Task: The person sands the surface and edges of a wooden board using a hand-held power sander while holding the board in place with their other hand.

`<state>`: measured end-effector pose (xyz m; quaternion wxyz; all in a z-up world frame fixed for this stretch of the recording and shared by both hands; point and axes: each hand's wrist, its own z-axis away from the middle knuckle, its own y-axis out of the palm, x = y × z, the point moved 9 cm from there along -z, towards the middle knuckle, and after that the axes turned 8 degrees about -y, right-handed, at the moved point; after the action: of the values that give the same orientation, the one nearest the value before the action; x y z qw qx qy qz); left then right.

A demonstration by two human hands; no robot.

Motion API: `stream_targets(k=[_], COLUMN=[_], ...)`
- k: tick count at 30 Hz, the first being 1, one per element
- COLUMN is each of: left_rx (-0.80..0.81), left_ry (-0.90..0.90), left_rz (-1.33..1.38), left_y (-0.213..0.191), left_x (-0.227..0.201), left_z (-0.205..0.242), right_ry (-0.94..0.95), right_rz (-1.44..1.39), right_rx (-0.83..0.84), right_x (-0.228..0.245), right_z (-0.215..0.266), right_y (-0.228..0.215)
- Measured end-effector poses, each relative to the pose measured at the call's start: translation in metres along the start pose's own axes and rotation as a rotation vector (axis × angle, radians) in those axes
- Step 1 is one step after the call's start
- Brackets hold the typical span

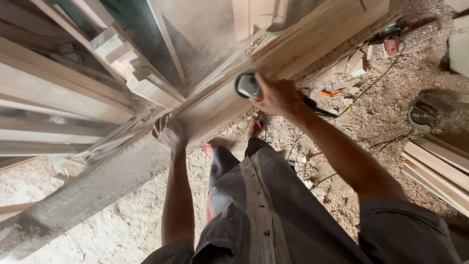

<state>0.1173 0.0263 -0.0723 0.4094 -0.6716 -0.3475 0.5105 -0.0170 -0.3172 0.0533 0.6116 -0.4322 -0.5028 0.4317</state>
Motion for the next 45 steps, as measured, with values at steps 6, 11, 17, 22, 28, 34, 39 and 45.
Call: stream_targets(k=[6,11,17,22,28,34,39,45], left_rx=[-0.003,-0.053,-0.072,-0.063,0.030,0.040,-0.015,0.096], left_ry=[0.003,0.132,0.154,0.149,0.143,0.189,0.276,0.122], left_rz=[0.015,0.010,0.024,0.014,-0.047,-0.141,-0.012,-0.041], left_y=[0.007,0.001,0.002,0.004,0.013,0.013,0.024,0.033], left_x=[-0.001,-0.010,-0.009,-0.007,-0.007,-0.011,-0.007,0.012], left_z=[-0.003,0.001,0.000,0.002,0.001,0.000,-0.001,-0.001], right_ry=[0.167,0.348,0.500,0.604,0.688,0.351,0.293,0.034], right_rz=[0.117,0.133,0.135,0.116,0.071,0.570,0.054,-0.104], right_rx=[0.019,0.082,0.070,0.021,-0.033,-0.118,0.025,-0.025], right_x=[-0.131,-0.229,-0.331,-0.392,-0.435,-0.362,-0.249,-0.072], right_z=[0.026,0.045,0.074,0.088,0.094,0.063,0.050,0.014], right_y=[-0.032,-0.056,-0.080,-0.102,-0.127,-0.132,-0.087,-0.050])
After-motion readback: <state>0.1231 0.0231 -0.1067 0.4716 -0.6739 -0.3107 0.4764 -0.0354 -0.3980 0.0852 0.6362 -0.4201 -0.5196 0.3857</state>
